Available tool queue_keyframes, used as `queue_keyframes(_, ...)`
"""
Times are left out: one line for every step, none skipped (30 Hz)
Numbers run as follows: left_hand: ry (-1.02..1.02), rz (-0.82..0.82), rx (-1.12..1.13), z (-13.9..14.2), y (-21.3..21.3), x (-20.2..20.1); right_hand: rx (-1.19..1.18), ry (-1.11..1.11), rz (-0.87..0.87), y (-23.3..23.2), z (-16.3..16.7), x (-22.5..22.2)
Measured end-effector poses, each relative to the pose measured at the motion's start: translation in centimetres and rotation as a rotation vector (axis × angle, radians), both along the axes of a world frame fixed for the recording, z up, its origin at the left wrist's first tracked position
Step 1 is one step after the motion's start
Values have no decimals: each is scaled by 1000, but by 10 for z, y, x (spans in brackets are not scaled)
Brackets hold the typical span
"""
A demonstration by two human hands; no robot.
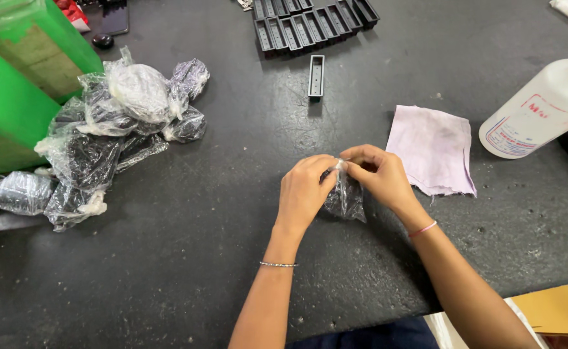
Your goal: The person unwraps a plastic bag containing two black rectangular parts, separates them, and wipes each with a cloth. They then rewrap the parts together in the same plastic bag and place the bundle on the table.
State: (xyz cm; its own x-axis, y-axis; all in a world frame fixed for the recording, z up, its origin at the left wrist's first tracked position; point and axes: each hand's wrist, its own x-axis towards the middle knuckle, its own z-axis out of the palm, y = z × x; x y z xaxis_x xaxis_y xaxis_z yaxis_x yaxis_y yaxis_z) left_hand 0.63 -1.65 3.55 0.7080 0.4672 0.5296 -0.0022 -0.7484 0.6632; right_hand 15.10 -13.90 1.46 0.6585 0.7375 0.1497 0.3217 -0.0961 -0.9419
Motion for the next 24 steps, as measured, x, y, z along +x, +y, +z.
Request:
queue_keyframes(-16, 12, 2, 0, -1, 1, 28, 53, 19, 0, 0, 0)
queue_keyframes(-32, 25, 4, -1, -1, 1, 31, 51, 27, 1, 1, -1)
queue_keyframes(-10, 37, -11, -1, -2, 2, 33, 48, 35, 1, 2, -2)
queue_keyframes(11, 48, -28, -1, -2, 2, 35, 45, 43, 1, 4, -3)
queue_keyframes(32, 59, -44, -1, -3, 3, 26, -8, 35, 0, 5, -5)
queue_keyframes(38, 65, -38, -1, -3, 3, 17, -62, 25, 0, 7, -6)
queue_keyframes(45, 70, -32, -1, -4, 4, 8, -115, 15, -1, 9, -8)
queue_keyframes(51, 75, -25, -1, -3, 4, 3, -158, 14, -1, 11, -10)
queue_keyframes(55, 49, -25, -1, -3, 4, -3, -201, 13, -2, 13, -12)
queue_keyframes(61, 23, -26, -1, -2, 3, -10, -242, 11, -2, 14, -13)
queue_keyframes(66, -4, -27, -2, 0, 3, -36, -281, 20, -2, 16, -14)
queue_keyframes(70, -22, -25, -2, 1, 2, -62, -321, 29, -2, 17, -16)
queue_keyframes(74, -40, -24, -3, 2, 2, -89, -360, 40, -2, 18, -16)
queue_keyframes(80, -57, -22, -4, 2, 1, -94, -397, 51, -2, 19, -17)
queue_keyframes(96, -65, -27, -6, 3, 0, -98, -435, 61, -2, 19, -18)
queue_keyframes(112, -75, -32, -7, 4, -1, -103, -474, 70, -2, 19, -18)
queue_keyframes(128, -84, -39, -9, 4, -1, -122, -527, 60, -2, 18, -18)
queue_keyframes(135, -88, -35, -11, 5, -1, -142, -579, 50, -2, 17, -18)
queue_keyframes(141, -93, -31, -13, 6, 0, -161, -632, 39, -2, 16, -18)
queue_keyframes(147, -97, -25, -16, 7, 1, -149, -643, 34, -2, 15, -18)
queue_keyframes(160, -97, -35, -18, 8, 2, -136, -652, 28, -1, 13, -19)
queue_keyframes(173, -96, -46, -21, 8, 4, -124, -661, 23, -1, 11, -19)
queue_keyframes(186, -96, -55, -23, 9, 6, -118, -661, 15, 0, 9, -19)
queue_keyframes(199, -93, -60, -25, 9, 7, -111, -660, 6, 2, 7, -20)
